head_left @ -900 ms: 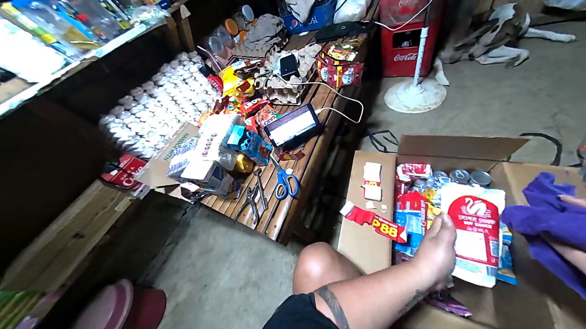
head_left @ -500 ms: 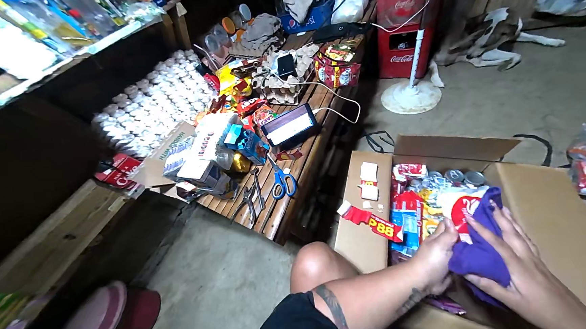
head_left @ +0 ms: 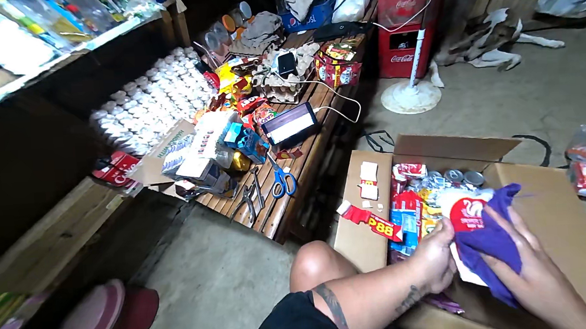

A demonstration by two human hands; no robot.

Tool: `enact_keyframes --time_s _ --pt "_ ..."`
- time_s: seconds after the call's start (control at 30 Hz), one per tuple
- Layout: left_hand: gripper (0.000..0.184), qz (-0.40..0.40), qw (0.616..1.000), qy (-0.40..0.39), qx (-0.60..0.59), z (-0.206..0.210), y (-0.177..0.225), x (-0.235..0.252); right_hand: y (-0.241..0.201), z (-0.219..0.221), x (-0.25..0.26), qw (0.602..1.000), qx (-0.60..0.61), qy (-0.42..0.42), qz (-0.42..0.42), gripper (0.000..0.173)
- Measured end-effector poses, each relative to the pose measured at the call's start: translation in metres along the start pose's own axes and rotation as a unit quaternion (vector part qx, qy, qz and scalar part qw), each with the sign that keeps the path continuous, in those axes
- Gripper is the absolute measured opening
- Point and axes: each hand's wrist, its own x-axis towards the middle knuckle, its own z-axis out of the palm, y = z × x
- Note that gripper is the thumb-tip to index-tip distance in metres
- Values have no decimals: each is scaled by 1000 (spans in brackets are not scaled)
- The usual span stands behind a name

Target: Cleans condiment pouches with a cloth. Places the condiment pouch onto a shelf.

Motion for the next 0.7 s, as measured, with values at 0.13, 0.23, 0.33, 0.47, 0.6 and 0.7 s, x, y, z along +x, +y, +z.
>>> enact_keyframes --time_s 0.13,0.23,0.33,0.47,0.6,0.7 --pt "62 8 999 52 -8 1 13 2 -43 -4 -3 999 -7 -41 -24 71" --pt "62 8 999 40 0 0 12 2 -91 -23 8 997 -7 -70 -8 66" --pt "62 5 999 13 49 2 10 -2 -11 7 -4 994 -36 17 -103 62" --pt "56 -26 992 7 122 28 32 -24 3 2 2 994 -43 41 -93 69" --pt "59 -2 993 -82 88 2 0 -7 1 -8 7 998 -6 65 -27 71" --pt "60 5 990 -112 89 -1 -13 -4 -1 -18 14 993 46 87 63 81"
